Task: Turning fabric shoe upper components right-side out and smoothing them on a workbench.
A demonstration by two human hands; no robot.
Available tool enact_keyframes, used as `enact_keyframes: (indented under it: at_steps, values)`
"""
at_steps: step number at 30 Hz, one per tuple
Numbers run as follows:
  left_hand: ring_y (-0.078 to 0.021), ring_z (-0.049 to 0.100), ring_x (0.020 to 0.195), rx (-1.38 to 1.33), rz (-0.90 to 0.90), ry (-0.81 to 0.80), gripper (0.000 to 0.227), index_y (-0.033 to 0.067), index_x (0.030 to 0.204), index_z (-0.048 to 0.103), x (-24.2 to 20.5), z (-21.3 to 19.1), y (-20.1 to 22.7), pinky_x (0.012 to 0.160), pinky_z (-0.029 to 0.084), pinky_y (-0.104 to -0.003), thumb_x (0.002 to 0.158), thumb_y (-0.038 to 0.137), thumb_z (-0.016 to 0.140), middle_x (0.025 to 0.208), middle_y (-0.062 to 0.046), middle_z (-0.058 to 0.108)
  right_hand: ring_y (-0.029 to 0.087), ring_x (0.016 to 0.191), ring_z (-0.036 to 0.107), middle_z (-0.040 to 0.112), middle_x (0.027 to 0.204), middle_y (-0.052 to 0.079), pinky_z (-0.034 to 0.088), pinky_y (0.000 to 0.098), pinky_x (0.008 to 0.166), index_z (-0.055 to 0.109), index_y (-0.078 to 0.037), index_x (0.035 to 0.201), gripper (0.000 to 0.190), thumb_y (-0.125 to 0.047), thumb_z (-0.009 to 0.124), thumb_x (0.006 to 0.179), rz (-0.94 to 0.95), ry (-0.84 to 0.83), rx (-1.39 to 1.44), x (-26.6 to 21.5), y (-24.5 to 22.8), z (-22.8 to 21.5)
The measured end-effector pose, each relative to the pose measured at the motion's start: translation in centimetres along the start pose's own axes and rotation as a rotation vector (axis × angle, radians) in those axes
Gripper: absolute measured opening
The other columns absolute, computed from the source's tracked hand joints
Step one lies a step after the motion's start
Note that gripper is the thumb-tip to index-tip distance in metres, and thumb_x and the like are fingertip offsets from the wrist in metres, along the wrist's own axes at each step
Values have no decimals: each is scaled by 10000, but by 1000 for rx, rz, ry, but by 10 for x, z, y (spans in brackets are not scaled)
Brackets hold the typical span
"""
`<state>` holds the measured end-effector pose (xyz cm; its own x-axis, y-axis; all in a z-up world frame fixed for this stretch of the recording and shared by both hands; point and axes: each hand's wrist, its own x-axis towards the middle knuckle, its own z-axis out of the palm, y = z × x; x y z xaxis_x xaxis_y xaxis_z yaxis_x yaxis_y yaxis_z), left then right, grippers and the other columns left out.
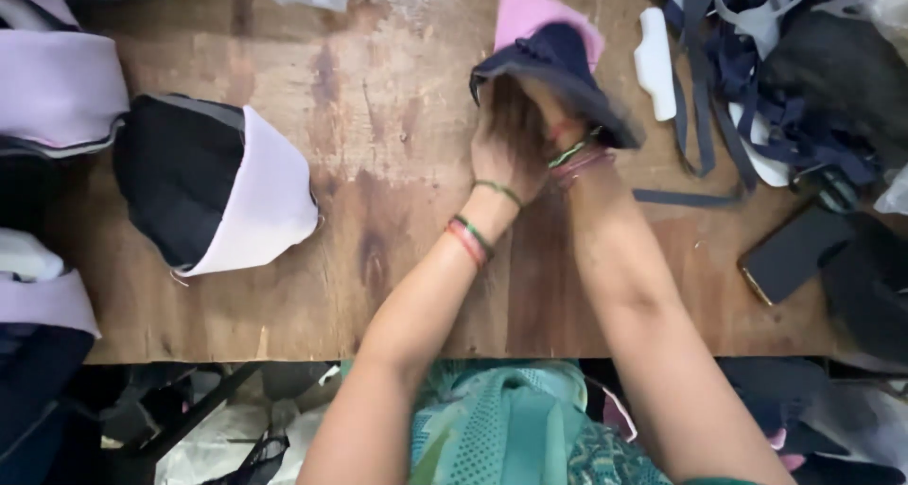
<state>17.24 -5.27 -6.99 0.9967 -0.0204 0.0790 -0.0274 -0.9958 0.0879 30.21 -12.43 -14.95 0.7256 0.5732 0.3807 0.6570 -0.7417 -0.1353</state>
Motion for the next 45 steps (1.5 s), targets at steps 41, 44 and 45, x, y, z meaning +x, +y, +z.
enact_keyframes:
  at_steps: [41,44,45]
  values:
    - [-362,678,1019,-122,-103,505,214,65,791,781,42,-9,2,792,531,-465,699,192,636,927,-152,770,459,1284,529,585,1357,305,422,490,1068,578,46,1318,603,-337,728,877,-21,-134,234,-111,-97,-140]
    - [-352,648,1142,-139,-40,168,156,96,904,795,52,21,-25,878,534,-467,888,158,653,1023,-140,747,432,1279,579,650,1307,223,435,490,1107,670,-53,1183,396,-329,722,904,-61,-130,-60,-96,-108,-143]
    - [-352,648,1142,-139,-46,167,156,96,904,795,29,14,-39,878,534,-467,888,158,653,1023,-140,747,432,1279,579,650,1307,223,435,490,1107,670,-53,1183,396,-329,722,904,-66,-133,-57,-94,-115,-150]
